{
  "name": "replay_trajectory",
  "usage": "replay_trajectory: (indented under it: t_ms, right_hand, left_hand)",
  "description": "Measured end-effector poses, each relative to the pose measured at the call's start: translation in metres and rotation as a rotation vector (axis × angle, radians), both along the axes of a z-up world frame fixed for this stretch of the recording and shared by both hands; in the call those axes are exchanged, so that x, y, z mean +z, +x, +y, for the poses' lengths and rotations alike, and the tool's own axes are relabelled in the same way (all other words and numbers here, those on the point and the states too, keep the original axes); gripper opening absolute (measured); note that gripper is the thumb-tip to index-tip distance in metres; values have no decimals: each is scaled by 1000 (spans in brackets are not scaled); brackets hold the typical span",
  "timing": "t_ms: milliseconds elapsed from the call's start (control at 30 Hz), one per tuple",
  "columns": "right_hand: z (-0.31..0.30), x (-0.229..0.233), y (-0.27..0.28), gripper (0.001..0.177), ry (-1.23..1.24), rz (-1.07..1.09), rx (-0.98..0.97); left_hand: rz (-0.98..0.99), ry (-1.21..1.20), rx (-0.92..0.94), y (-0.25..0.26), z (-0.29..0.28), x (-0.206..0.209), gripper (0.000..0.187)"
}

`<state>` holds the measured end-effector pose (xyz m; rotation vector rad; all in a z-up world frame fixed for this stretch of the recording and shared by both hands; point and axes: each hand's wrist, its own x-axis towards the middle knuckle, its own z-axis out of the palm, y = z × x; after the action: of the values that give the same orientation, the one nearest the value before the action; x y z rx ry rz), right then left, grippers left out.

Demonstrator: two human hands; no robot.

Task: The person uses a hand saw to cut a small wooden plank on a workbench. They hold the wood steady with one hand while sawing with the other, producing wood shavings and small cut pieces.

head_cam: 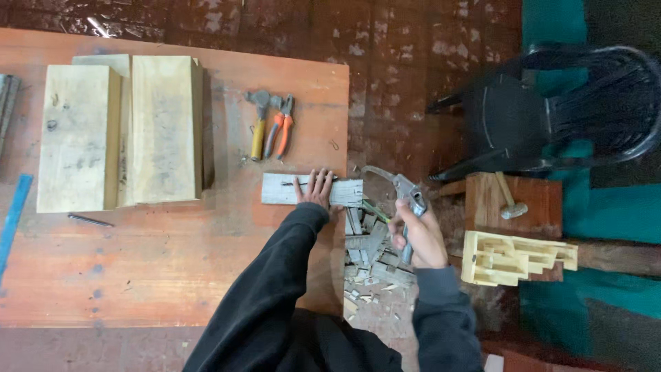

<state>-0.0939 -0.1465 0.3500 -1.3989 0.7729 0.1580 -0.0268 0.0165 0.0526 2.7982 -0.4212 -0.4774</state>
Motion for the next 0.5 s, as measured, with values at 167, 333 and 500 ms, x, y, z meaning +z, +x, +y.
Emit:
replay_trajectory:
  t_ms: [167, 333, 500]
  right_hand:
    - [-24, -152, 36, 25, 13, 30, -90]
    - [3, -41, 36, 24, -34, 46, -82]
    - [19, 17, 21, 31, -8, 107, -20]
  left_hand:
    - [-24, -16, 24, -1, -2, -7, 116]
    - [-35, -26, 45, 3, 0, -2, 118]
    - [9, -8, 13, -4, -1, -1, 113]
